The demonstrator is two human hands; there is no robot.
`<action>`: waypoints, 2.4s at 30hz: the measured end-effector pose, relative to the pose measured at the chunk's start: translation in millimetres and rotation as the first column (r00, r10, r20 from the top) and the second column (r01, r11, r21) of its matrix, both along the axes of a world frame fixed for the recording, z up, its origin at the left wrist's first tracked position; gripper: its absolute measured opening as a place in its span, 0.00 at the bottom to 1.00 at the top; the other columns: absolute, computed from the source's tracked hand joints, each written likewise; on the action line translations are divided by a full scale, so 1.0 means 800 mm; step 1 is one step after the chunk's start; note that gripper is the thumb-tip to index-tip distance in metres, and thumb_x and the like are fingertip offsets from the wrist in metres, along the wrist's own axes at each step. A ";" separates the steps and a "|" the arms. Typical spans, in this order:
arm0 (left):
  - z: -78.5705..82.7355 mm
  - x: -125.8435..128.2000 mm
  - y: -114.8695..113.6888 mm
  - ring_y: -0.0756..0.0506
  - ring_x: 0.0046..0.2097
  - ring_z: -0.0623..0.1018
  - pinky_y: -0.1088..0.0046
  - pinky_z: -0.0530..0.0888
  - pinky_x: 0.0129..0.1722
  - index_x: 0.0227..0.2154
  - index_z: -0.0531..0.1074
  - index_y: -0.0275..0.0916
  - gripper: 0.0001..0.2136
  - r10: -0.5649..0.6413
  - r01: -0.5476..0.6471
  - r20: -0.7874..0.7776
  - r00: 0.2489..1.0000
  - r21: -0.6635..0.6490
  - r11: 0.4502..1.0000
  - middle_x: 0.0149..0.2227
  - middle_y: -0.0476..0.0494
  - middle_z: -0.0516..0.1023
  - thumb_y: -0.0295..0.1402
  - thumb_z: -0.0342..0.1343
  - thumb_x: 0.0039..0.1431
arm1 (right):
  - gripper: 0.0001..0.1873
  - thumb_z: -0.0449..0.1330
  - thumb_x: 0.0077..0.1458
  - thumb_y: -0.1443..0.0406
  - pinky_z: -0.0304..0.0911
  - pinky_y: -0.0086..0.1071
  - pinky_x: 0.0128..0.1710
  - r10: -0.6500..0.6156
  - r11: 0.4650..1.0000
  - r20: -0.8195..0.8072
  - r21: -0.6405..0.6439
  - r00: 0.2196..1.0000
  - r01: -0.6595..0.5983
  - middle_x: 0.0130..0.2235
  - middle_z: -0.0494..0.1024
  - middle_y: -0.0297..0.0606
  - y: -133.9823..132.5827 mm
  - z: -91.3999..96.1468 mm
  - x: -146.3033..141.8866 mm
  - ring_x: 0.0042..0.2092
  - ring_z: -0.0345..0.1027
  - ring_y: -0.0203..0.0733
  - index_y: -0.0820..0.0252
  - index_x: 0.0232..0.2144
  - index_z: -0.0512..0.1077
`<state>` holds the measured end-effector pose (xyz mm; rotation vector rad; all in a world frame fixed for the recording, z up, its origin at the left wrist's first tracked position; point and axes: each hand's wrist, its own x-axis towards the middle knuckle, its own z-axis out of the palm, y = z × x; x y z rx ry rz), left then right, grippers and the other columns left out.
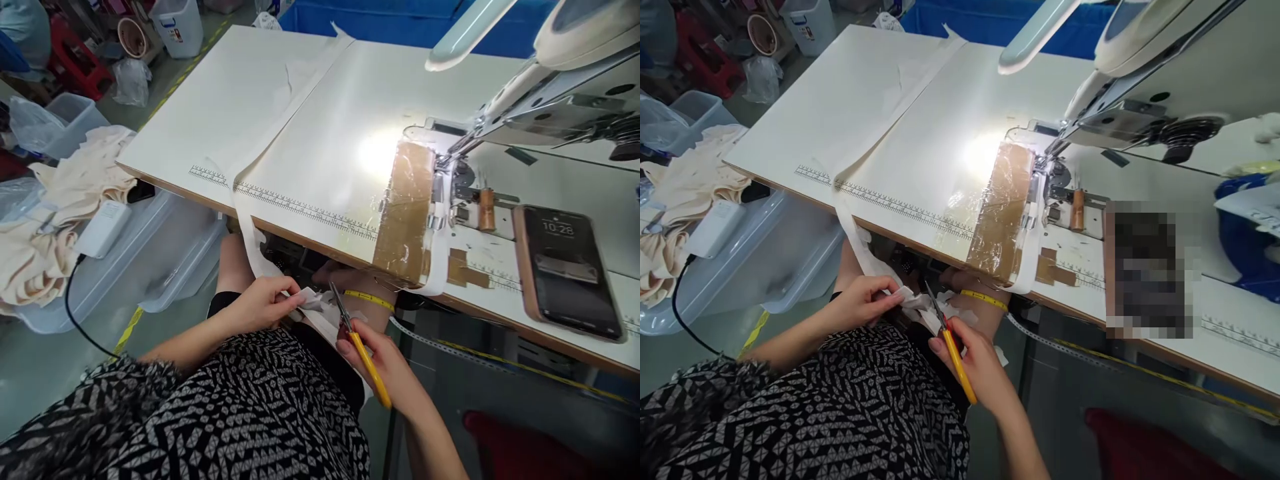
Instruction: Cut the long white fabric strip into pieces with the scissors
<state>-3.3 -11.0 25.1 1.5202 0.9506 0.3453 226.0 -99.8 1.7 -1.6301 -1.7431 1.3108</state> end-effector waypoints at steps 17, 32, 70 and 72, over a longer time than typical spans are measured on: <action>-0.030 -0.012 0.013 0.47 0.26 0.80 0.79 0.72 0.24 0.29 0.68 0.33 0.21 0.277 -0.101 0.192 0.942 -0.624 0.775 0.22 0.43 0.79 0.48 0.64 0.47 | 0.23 0.51 0.58 0.47 0.50 0.27 0.21 0.287 0.941 -0.108 -0.155 0.952 -0.302 0.22 0.57 0.28 0.044 -0.005 -0.011 0.24 0.50 0.33 0.56 0.22 0.56; -0.035 -0.015 0.013 0.47 0.26 0.80 0.79 0.71 0.24 0.28 0.67 0.33 0.22 0.287 -0.109 0.203 0.936 -0.608 0.787 0.21 0.44 0.78 0.49 0.63 0.46 | 0.25 0.53 0.56 0.46 0.46 0.28 0.20 0.249 0.964 0.309 0.009 0.918 -0.265 0.18 0.61 0.29 0.039 -0.007 -0.014 0.20 0.53 0.34 0.55 0.19 0.54; 0.105 0.041 0.300 0.31 0.55 0.67 0.56 0.63 0.53 0.49 0.65 0.25 0.21 0.404 0.294 -0.714 0.573 0.638 0.711 0.50 0.27 0.68 0.23 0.53 0.51 | 0.11 0.53 0.59 0.61 0.60 0.26 0.25 -0.255 0.897 0.030 0.381 0.966 0.225 0.23 0.68 0.32 -0.012 0.012 -0.021 0.24 0.62 0.35 0.57 0.25 0.64; 0.100 0.047 0.313 0.30 0.53 0.69 0.53 0.63 0.51 0.50 0.63 0.21 0.20 0.437 0.232 -0.679 0.590 0.661 0.714 0.48 0.23 0.69 0.23 0.51 0.53 | 0.11 0.54 0.58 0.60 0.63 0.26 0.26 -0.344 0.874 0.040 0.380 0.938 0.305 0.24 0.71 0.33 -0.024 0.016 -0.011 0.25 0.66 0.36 0.57 0.26 0.65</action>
